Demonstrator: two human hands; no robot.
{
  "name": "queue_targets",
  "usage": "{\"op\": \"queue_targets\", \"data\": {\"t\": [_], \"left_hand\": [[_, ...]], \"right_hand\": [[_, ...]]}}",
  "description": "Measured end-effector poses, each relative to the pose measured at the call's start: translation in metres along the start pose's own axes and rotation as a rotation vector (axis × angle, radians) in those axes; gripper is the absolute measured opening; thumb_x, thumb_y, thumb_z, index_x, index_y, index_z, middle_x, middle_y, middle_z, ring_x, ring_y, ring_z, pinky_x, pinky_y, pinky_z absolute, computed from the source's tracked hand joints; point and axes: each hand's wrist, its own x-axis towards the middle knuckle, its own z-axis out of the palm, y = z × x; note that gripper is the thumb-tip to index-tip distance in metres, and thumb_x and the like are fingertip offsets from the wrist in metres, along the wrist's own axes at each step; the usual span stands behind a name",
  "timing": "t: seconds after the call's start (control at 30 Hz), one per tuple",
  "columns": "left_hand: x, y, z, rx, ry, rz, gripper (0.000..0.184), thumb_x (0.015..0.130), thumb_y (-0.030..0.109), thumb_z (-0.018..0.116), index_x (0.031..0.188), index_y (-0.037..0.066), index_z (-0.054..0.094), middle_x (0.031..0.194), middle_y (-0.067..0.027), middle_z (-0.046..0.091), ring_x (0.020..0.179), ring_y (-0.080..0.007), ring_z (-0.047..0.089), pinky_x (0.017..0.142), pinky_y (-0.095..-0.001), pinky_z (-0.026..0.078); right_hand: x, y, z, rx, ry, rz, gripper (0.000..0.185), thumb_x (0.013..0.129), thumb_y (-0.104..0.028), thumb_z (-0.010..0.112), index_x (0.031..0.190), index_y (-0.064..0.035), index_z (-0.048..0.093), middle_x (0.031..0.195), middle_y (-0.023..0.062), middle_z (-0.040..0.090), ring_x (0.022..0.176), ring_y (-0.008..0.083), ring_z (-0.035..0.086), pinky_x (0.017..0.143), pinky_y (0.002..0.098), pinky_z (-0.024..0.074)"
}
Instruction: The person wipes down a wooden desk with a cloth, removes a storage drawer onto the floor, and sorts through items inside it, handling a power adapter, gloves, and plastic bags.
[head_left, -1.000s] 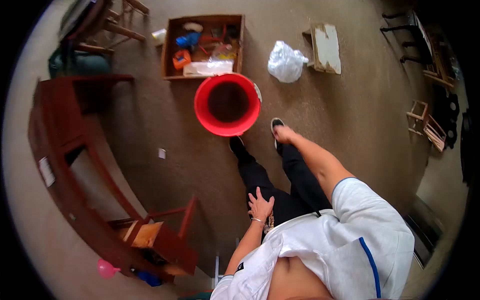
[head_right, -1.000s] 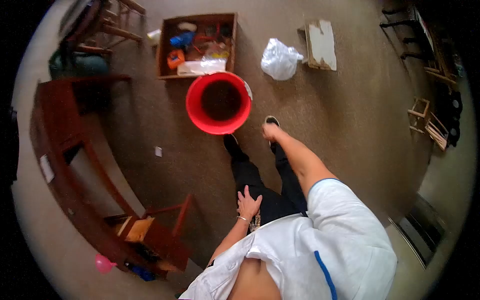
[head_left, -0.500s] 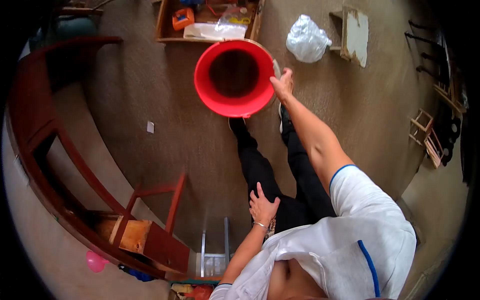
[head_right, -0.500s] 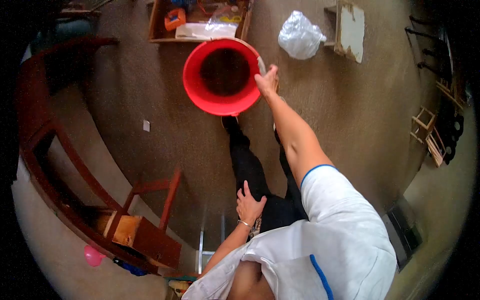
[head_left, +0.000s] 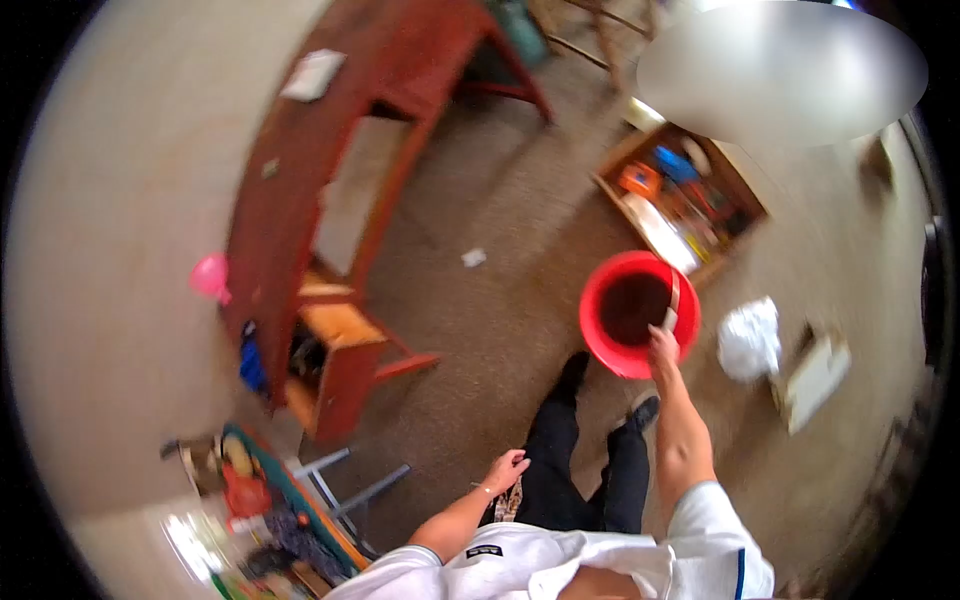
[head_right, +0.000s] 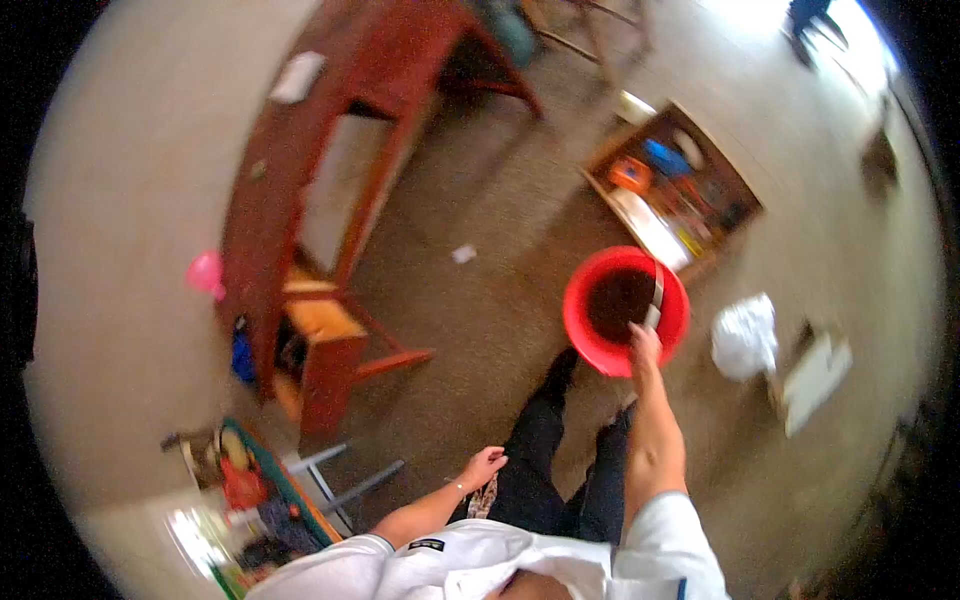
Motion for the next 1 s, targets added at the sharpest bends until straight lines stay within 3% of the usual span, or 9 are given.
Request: {"op": "queue_targets", "data": {"t": [0.1, 0.17, 0.23, 0.37, 0.5, 0.67, 0.83, 0.9, 1.0], "left_hand": [[-0.039, -0.071, 0.006, -0.514, 0.08, -0.146, 0.029, 0.092, 0.021, 0.057, 0.114, 0.002, 0.056, 0.101, -0.0108, 0.064, 0.091, -0.0189, 0.062, 0.08, -0.0298, 0.051], [-0.075, -0.104, 0.006, -0.087, 0.178, -0.044, 0.029, 0.085, 0.023, 0.062, 0.107, 0.004, 0.06, 0.097, -0.0141, 0.067, 0.089, -0.0227, 0.064, 0.079, -0.0338, 0.051], [-0.096, -0.116, 0.006, 0.227, -0.078, -0.214, 0.031, 0.083, 0.028, 0.061, 0.103, 0.006, 0.064, 0.101, -0.0163, 0.066, 0.094, -0.0271, 0.064, 0.083, -0.0371, 0.049], [-0.111, -0.137, 0.043, -0.044, -0.095, -0.354, 0.037, 0.087, 0.031, 0.045, 0.104, 0.004, 0.065, 0.106, -0.0172, 0.065, 0.101, -0.0309, 0.06, 0.088, -0.0392, 0.044], [-0.105, -0.103, 0.032, 0.036, 0.01, -0.302, 0.042, 0.087, 0.034, 0.041, 0.102, 0.003, 0.066, 0.106, -0.0188, 0.065, 0.105, -0.0288, 0.059, 0.09, -0.0389, 0.041], [-0.116, -0.021, -0.002, -0.015, 0.017, -0.582, 0.042, 0.086, 0.037, 0.044, 0.104, 0.007, 0.066, 0.108, -0.0182, 0.064, 0.103, -0.0262, 0.06, 0.089, -0.0364, 0.043], [-0.104, -0.023, -0.029, 0.41, -0.106, -0.296, 0.036, 0.088, 0.034, 0.044, 0.106, 0.01, 0.064, 0.105, -0.0174, 0.065, 0.102, -0.0296, 0.06, 0.088, -0.0375, 0.043], [-0.096, -0.006, -0.036, 0.537, -0.134, -0.299, 0.035, 0.089, 0.031, 0.043, 0.107, 0.01, 0.064, 0.104, -0.0178, 0.065, 0.101, -0.0311, 0.06, 0.087, -0.0386, 0.043], [-0.083, 0.017, -0.043, 0.669, -0.141, -0.158, 0.033, 0.089, 0.03, 0.043, 0.107, 0.011, 0.063, 0.105, -0.0213, 0.062, 0.103, -0.0365, 0.058, 0.088, -0.0423, 0.044]], "right_hand": [[-0.069, -0.035, -0.037, -0.114, 0.053, 0.005, 0.024, 0.081, -0.02, 0.066, 0.08, -0.0194, 0.042, 0.052, -0.0084, 0.034, 0.036, 0.0045, 0.029, 0.032, 0.0205, 0.0232], [-0.097, -0.054, -0.056, -0.162, 0.035, 0.033, 0.024, 0.081, -0.021, 0.066, 0.081, -0.0193, 0.042, 0.053, -0.0083, 0.035, 0.036, 0.0046, 0.029, 0.032, 0.02, 0.0239], [-0.122, -0.075, -0.07, -0.152, 0.055, 0.085, 0.025, 0.081, -0.021, 0.066, 0.081, -0.0189, 0.041, 0.054, -0.0073, 0.036, 0.038, 0.0049, 0.03, 0.033, 0.0197, 0.0258], [-0.155, -0.06, -0.1, -0.156, 0.136, 0.128, 0.023, 0.08, -0.017, 0.065, 0.08, -0.0177, 0.042, 0.055, -0.0061, 0.037, 0.039, 0.005, 0.032, 0.033, 0.0191, 0.0279], [-0.182, -0.038, -0.146, -0.11, 0.256, 0.151, 0.021, 0.078, -0.015, 0.066, 0.079, -0.0171, 0.044, 0.054, -0.0067, 0.038, 0.039, 0.0048, 0.032, 0.034, 0.0196, 0.0273], [-0.199, -0.008, -0.23, -0.189, 0.411, 0.098, 0.021, 0.076, -0.015, 0.068, 0.08, -0.0144, 0.046, 0.056, -0.0051, 0.04, 0.041, 0.0069, 0.035, 0.036, 0.0224, 0.0297], [-0.196, 0.067, -0.324, -0.336, 0.568, -0.016, 0.025, 0.067, -0.02, 0.072, 0.074, -0.0045, 0.054, 0.065, 0.002, 0.053, 0.06, 0.0152, 0.049, 0.056, 0.0346, 0.042], [-0.211, 0.074, -0.337, -0.51, 0.581, -0.048, 0.024, 0.069, -0.017, 0.071, 0.076, -0.0085, 0.05, 0.058, -0.0003, 0.048, 0.048, 0.0115, 0.045, 0.044, 0.03, 0.0385], [-0.228, 0.085, -0.344, -0.553, 0.467, 0.022, 0.04, 0.067, -0.02, 0.074, 0.098, -0.003, 0.054, 0.084, 0.0111, 0.059, 0.076, 0.0201, 0.059, 0.067, 0.0342, 0.0482]]}}
